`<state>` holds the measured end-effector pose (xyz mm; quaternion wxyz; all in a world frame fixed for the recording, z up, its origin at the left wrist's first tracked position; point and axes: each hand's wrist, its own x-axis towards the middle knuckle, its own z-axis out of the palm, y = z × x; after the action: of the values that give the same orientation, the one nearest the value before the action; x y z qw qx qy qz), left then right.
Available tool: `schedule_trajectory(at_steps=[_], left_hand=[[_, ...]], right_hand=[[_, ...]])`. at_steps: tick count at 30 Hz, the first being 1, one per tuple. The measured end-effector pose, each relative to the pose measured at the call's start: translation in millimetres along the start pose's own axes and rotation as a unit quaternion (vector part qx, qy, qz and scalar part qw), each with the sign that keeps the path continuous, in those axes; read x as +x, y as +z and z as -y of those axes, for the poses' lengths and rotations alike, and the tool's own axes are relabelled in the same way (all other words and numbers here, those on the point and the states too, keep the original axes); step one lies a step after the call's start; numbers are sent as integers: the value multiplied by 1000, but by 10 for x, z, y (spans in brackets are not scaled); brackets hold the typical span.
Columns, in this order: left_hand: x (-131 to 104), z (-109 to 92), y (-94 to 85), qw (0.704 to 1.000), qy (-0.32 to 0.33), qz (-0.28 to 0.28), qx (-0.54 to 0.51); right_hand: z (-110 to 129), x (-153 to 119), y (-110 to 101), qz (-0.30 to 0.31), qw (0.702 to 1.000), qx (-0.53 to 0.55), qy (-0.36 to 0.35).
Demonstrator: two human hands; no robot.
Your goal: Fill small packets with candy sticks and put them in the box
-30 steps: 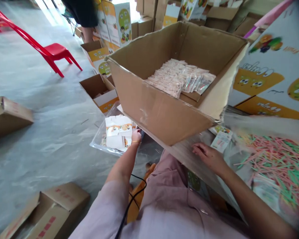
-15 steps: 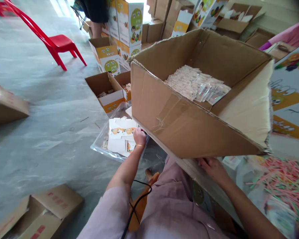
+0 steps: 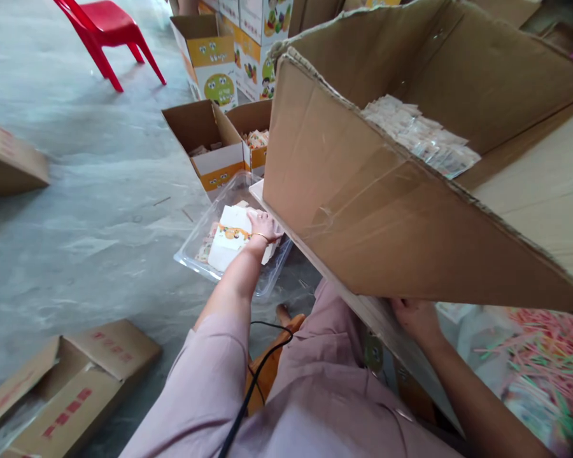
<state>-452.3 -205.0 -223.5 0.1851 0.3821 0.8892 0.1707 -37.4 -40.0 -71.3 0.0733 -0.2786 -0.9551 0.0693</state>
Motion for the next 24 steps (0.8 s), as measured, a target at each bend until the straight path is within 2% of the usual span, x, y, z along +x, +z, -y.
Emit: schedule_trajectory(at_steps=[4,8,13,16,18,20,22,24], left_hand=[[-160,-199,308,998,-7,-56,1],[-272,-224,412,995,28,-99,-18],[-591,-277,616,986,128,-85,-60],[-814,-376,776,982,141,-97,-83],[-900,-390,804,981,112,-131,-93],[-915,-297,725,977,51,-179,-100],[-876,-77,550,966,-43,-233,-104],[-820,229,336,941,-161,-280,-103]], right_hand=[[-34,-15,72,-55,998,-12,-27],[-80,-36,142,-105,993,-22,-53],[-81,-69,177,-117,989,-56,-68],[-69,-96,198,-113,989,-83,-39],[-63,-115,212,-106,990,-92,-22],[-58,-130,221,-101,990,-97,-16],[-51,-140,226,-102,989,-104,-18],[-40,-146,229,-111,988,-109,-18]])
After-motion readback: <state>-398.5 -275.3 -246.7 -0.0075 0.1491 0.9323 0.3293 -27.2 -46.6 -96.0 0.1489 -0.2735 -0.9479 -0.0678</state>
